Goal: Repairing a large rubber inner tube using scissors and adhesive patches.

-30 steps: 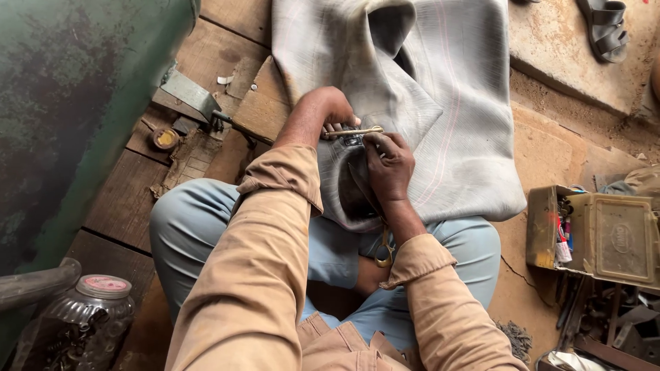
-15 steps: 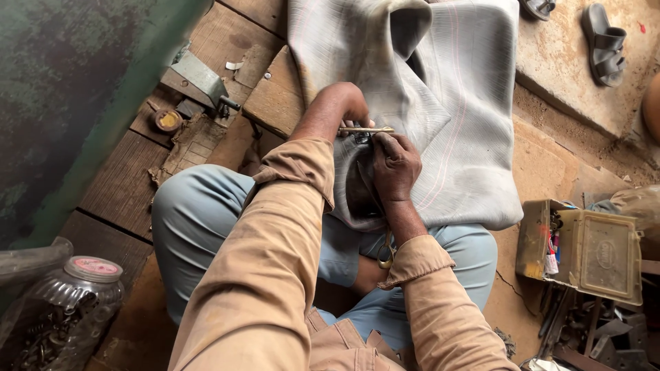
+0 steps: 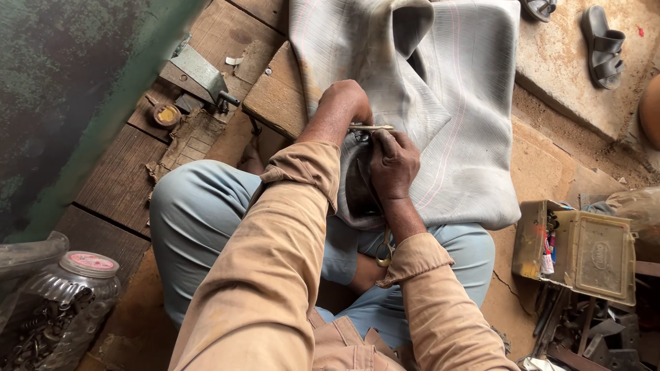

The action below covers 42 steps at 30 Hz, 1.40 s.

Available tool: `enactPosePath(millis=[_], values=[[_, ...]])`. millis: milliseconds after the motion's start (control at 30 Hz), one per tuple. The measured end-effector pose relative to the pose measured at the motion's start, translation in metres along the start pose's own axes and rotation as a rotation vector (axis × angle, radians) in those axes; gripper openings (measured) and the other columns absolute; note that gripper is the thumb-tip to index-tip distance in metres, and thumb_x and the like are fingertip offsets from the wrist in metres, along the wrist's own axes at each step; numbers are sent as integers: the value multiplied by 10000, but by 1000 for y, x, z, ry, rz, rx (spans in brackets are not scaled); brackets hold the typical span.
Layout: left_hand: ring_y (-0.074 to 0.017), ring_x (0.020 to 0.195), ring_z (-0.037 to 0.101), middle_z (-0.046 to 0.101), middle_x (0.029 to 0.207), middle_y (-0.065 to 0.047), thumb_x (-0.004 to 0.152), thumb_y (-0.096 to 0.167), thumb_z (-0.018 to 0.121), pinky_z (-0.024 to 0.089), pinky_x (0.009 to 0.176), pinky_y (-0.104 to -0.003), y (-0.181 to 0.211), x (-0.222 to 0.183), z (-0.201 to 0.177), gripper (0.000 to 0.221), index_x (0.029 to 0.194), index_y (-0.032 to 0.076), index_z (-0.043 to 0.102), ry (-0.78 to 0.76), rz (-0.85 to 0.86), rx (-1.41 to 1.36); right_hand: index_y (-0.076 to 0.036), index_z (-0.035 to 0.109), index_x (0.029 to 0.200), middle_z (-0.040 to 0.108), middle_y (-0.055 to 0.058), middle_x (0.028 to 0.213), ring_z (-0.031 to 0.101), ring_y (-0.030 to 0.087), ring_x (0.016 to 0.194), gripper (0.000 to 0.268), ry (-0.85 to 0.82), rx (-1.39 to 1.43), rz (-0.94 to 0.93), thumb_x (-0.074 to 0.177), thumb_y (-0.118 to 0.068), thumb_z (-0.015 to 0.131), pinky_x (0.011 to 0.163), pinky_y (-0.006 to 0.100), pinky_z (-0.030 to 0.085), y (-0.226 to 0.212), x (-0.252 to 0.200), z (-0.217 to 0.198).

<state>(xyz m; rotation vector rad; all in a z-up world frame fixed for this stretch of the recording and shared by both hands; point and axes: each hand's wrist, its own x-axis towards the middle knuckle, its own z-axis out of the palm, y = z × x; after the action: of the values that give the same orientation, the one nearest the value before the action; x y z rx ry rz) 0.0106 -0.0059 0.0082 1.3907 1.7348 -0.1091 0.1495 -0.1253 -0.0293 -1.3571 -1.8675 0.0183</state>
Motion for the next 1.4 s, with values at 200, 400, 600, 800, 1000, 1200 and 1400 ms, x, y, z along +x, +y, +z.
enactPosePath(millis=[200, 400, 600, 800, 1000, 1200, 1400], values=[[-242, 1034, 747, 747, 1158, -145, 729, 372, 935, 627, 860, -382, 2, -11, -3, 548, 1163, 83, 766, 91, -31, -28, -71, 742, 990, 727, 72, 993, 706, 276, 914, 93, -38, 23, 27, 906, -31, 733, 799, 387, 543, 2, -4, -3], [-249, 1055, 739, 745, 1155, -144, 717, 375, 945, 615, 894, -391, 0, -12, -3, 576, 1173, 80, 753, 83, -23, -4, -69, 741, 985, 728, 69, 1024, 710, 279, 934, 66, -92, 75, 94, 925, -43, 732, 807, 387, 546, 2, -3, -7], [-224, 986, 752, 766, 1139, -118, 801, 453, 859, 600, 833, -381, -4, 21, 3, 475, 1128, 115, 796, -73, 18, 68, -68, 764, 982, 708, 68, 1011, 715, 250, 927, 72, -150, 125, 226, 918, -74, 732, 799, 358, 558, 1, 0, -8], [-181, 882, 741, 788, 1045, -72, 863, 370, 829, 602, 784, -372, -1, 6, -4, 330, 1085, 127, 812, -108, 17, -1, -62, 761, 983, 698, 68, 996, 706, 243, 918, 71, -217, 140, 273, 923, -89, 736, 804, 363, 554, 4, 4, -12], [-180, 835, 729, 777, 1011, -63, 932, 352, 754, 584, 751, -382, -1, 13, -4, 291, 1095, 116, 797, -137, 29, 48, -63, 771, 980, 697, 76, 990, 702, 250, 917, 88, -281, 124, 291, 917, -108, 730, 810, 374, 545, 4, 10, -15], [-181, 839, 726, 768, 1011, -68, 924, 316, 763, 594, 750, -378, 2, -1, -8, 270, 1110, 124, 795, -102, 20, 34, -66, 779, 1001, 692, 84, 1001, 702, 259, 931, 112, -307, 151, 277, 906, -100, 730, 818, 371, 546, 7, 11, -17], [-203, 924, 735, 772, 1097, -94, 924, 312, 758, 598, 796, -391, 2, -2, -9, 299, 1152, 120, 781, -150, 21, 21, -75, 786, 1042, 677, 97, 1023, 684, 272, 949, 164, -315, 88, 206, 925, -53, 674, 830, 384, 546, 6, 5, -21]])
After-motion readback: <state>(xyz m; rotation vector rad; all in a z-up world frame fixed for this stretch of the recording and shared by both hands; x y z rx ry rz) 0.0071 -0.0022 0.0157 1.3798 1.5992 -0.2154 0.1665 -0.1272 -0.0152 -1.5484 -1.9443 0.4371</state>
